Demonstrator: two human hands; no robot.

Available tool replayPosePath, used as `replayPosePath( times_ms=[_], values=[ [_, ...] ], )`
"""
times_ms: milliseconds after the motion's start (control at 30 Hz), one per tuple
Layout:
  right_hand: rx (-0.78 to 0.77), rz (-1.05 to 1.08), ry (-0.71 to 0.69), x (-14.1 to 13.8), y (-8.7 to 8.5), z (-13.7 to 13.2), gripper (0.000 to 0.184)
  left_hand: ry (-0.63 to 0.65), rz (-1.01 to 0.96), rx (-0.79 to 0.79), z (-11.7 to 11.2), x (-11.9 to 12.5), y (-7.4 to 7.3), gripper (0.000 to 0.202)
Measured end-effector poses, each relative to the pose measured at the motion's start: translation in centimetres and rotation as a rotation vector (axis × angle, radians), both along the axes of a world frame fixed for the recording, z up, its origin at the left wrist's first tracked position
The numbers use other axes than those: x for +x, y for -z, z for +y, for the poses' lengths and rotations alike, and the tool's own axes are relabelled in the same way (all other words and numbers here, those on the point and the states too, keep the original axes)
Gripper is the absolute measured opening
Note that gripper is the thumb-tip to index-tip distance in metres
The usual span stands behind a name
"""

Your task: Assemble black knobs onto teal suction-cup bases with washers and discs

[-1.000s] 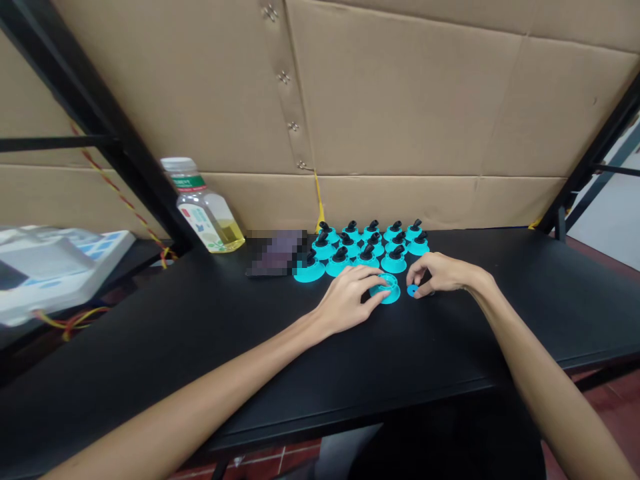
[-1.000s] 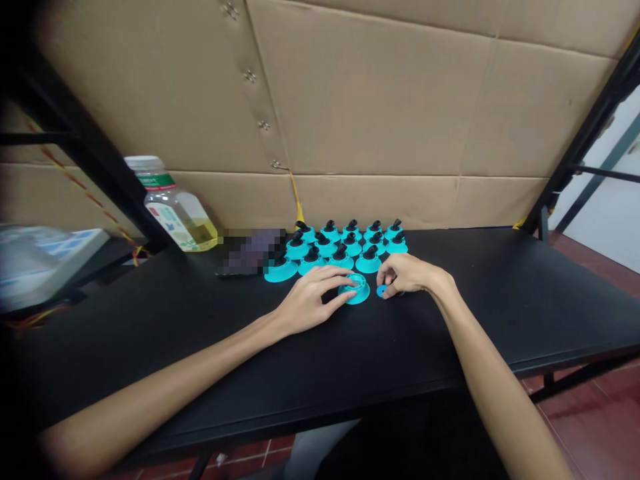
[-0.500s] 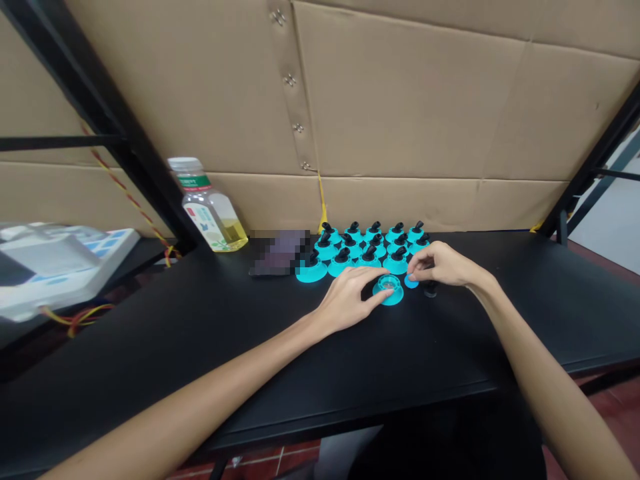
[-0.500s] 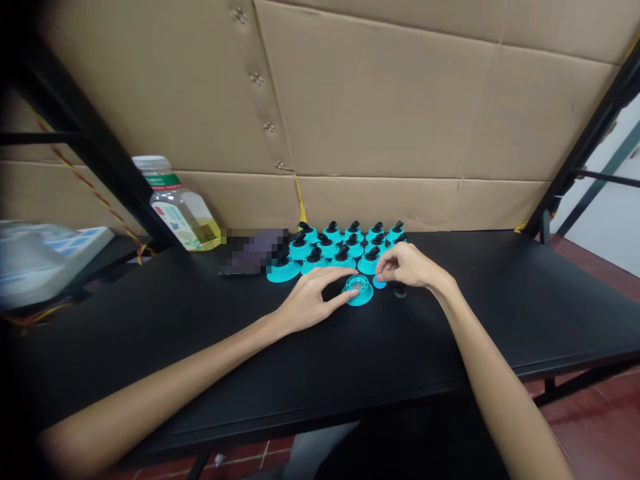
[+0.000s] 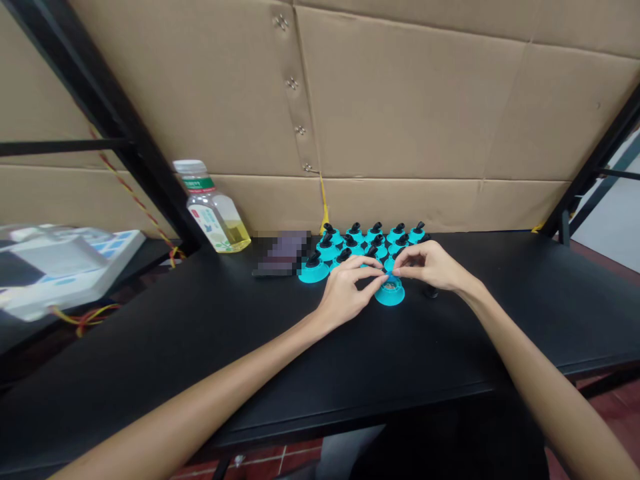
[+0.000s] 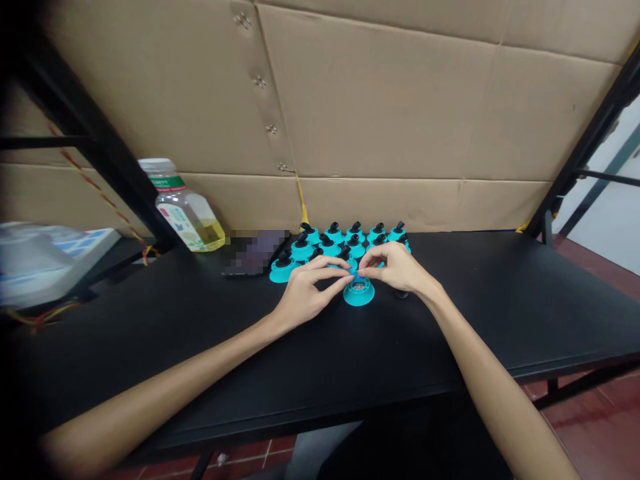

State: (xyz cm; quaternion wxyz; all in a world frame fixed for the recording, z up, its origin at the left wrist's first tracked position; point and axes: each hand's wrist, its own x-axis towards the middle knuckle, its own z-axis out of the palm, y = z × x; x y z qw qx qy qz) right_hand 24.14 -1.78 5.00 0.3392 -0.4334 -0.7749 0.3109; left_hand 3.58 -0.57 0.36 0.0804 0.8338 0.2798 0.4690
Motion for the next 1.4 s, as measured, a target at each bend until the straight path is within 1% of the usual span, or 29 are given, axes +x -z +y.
replayPosePath(
  times_ms=[133,233,433,567,700,833,1033,1200,1400],
  values=[
    [0.026,-0.043,0.004,0.0,0.0,-0.1,0.011,-0.035,0.051,0.084,0.1,-0.1,0.0,0.017],
    [0.082,-0.075,0.003,-0.1,0.1,-0.1,0.01,-0.053,0.118,0.136,0.3,-0.2,0.1,0.019],
    [0.233,-0.215,0.011,0.0,0.8,0.3,0.009,-0.058,0.151,0.131,0.6,-0.3,0.5,0.016],
    [0.281,-0.302,-0.006,0.3,1.4,0.8,0.01,-0.02,0.132,0.096,0.6,-0.1,0.8,0.013],
    [0.291,-0.366,-0.015,0.4,1.7,0.9,0.011,0.009,0.131,0.076,0.5,-0.1,0.9,0.014],
    [0.302,-0.376,-0.041,0.5,1.8,0.9,0.012,0.024,0.136,0.069,0.5,-0.1,0.9,0.018],
    [0.26,-0.39,-0.069,0.6,1.6,0.7,0.014,0.071,0.174,0.093,0.4,-0.3,0.7,0.021],
    [0.22,-0.392,-0.046,0.6,1.5,0.5,0.016,0.032,0.218,0.113,0.4,-0.3,0.7,0.02],
    [0.152,-0.369,-0.077,0.4,1.8,0.3,0.016,0.025,0.355,0.138,0.5,-0.6,0.9,0.023]
  ],
)
